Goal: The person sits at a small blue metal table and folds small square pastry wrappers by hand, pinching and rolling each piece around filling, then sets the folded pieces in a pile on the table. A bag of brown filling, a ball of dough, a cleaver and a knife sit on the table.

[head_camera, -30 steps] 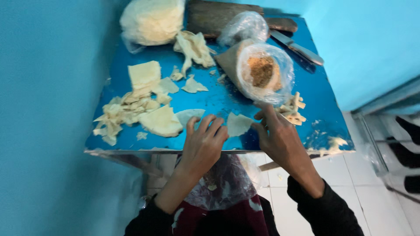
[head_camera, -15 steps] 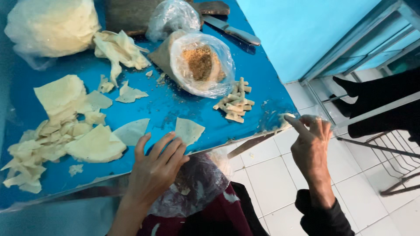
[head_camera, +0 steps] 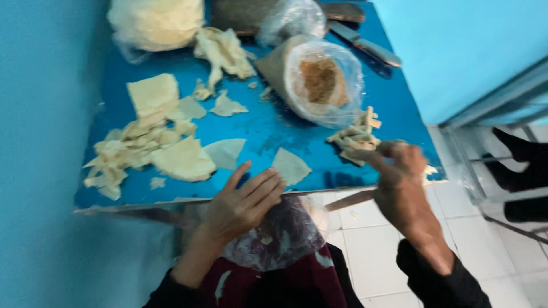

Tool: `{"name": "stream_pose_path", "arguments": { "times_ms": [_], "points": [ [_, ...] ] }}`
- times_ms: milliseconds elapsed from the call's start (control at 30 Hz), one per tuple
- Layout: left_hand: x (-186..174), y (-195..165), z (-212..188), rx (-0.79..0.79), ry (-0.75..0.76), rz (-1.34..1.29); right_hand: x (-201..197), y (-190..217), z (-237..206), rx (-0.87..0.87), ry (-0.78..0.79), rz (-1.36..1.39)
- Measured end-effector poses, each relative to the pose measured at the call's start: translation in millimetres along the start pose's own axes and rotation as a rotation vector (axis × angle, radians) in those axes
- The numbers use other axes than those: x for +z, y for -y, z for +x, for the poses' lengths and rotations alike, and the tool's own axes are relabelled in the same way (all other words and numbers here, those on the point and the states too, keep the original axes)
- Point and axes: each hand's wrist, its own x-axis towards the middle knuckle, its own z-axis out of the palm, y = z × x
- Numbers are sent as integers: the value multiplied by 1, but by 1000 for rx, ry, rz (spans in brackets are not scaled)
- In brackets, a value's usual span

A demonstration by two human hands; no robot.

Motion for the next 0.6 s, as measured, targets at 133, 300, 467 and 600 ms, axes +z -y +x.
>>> {"name": "stream_pose_path", "arguments": {
  "times_ms": [133,300,467,600],
  "points": [
    [2,1,-3,-8,2,-35,34,33,32,-229,142,-26],
    [2,0,-5,-20,17,-44,53,51,54,-467,173,-206],
    [0,0,-4,-26,17,-53,42,48,61,-506,246,-513],
    [-1,-1,-3,-60,-1,-96,30,52,45,-480,204,-305]
  ]
}}
